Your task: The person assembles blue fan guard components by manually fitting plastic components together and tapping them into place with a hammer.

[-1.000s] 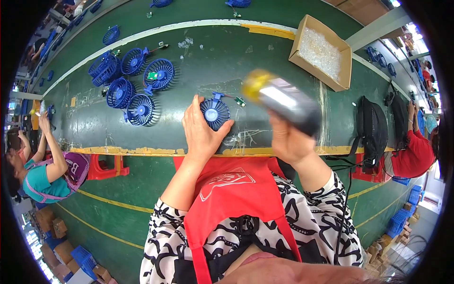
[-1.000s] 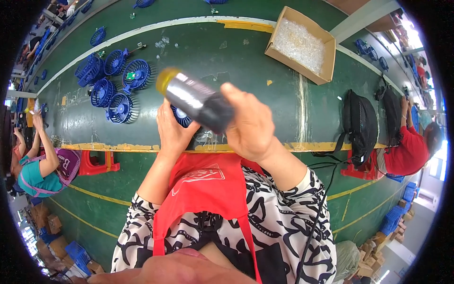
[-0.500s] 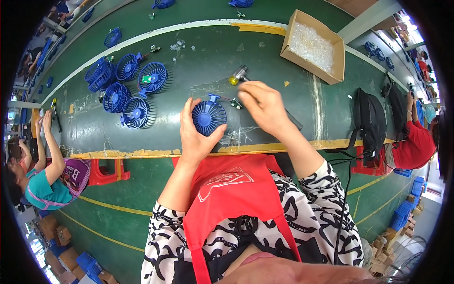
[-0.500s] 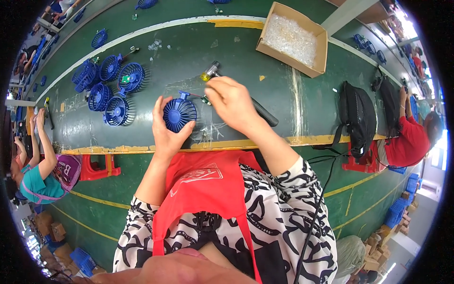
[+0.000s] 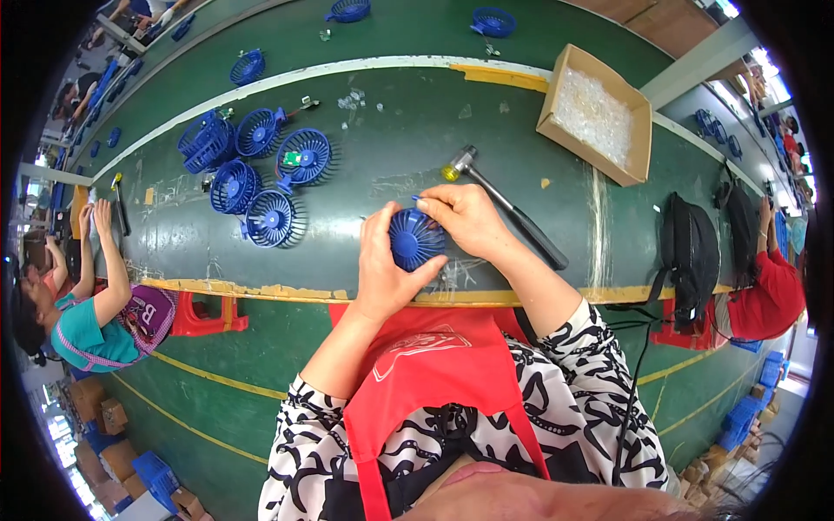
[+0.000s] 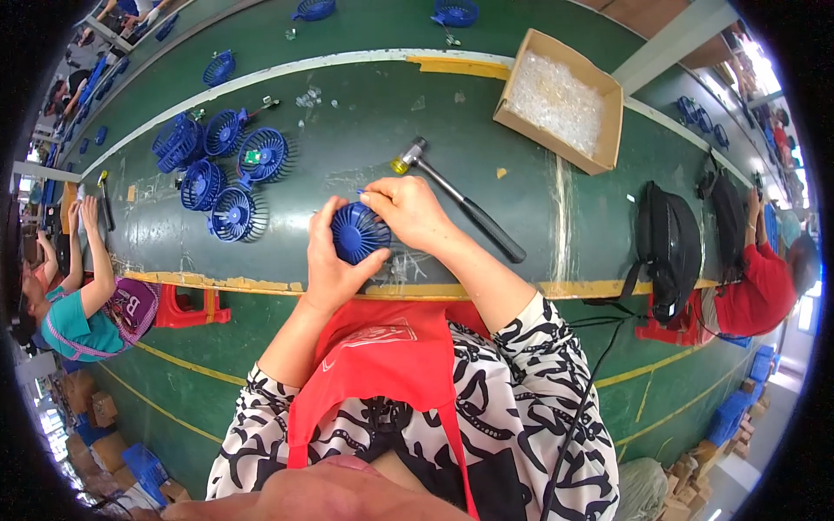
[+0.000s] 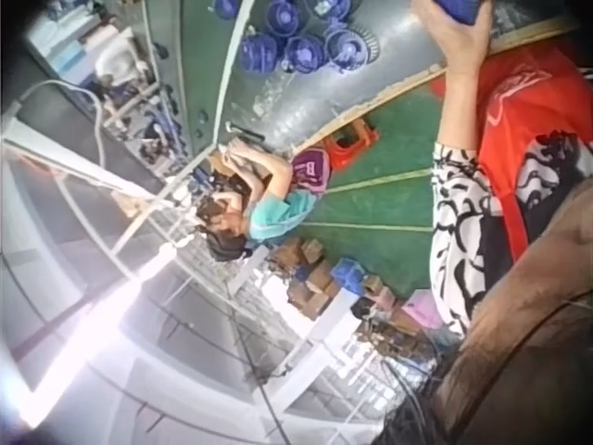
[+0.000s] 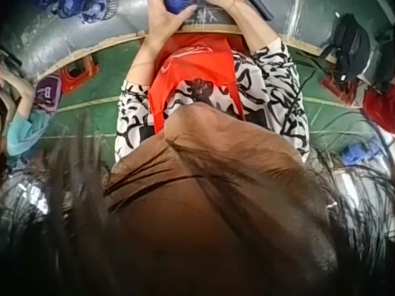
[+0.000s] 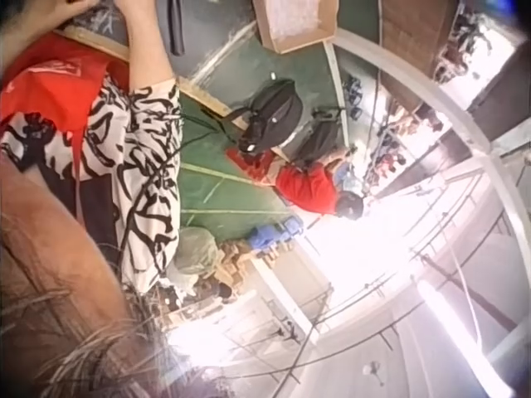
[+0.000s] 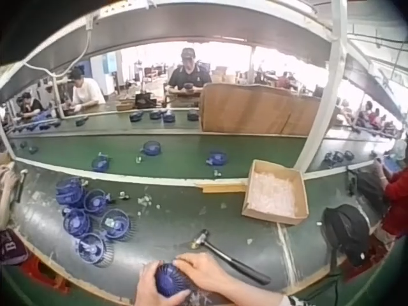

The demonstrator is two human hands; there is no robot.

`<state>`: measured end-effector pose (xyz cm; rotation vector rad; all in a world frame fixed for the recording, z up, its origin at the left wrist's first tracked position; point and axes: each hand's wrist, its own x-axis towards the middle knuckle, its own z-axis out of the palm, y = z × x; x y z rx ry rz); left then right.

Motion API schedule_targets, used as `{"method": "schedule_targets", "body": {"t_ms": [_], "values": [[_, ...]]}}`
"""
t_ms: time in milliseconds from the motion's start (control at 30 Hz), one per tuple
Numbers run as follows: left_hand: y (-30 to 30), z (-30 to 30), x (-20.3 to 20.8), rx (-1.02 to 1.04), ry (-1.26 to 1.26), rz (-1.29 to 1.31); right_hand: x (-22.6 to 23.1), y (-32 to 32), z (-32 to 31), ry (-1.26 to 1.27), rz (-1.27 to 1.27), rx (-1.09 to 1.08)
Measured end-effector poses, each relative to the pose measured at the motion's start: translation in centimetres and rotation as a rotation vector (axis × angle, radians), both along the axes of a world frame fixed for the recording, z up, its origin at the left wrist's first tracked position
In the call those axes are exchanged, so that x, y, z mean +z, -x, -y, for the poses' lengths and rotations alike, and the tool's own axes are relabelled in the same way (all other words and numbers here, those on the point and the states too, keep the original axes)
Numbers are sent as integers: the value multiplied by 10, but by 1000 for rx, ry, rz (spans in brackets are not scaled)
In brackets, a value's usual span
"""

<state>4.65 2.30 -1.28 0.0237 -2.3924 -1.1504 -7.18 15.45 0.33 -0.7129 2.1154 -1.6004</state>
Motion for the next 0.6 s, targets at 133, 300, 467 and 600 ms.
{"method": "schedule_targets", "body": {"t_ms": [133, 300, 467, 600], "values": [[35, 30, 10, 85, 18, -94, -17, 21, -3, 60, 103, -22], [104, 89, 39, 254, 268, -207, -14, 26, -12, 74, 43, 5], [156, 113, 19, 255, 400, -71, -13, 27, -13, 118, 9, 90], [178, 108, 10, 295, 566, 57, -9, 30, -19, 82, 86, 150]]}}
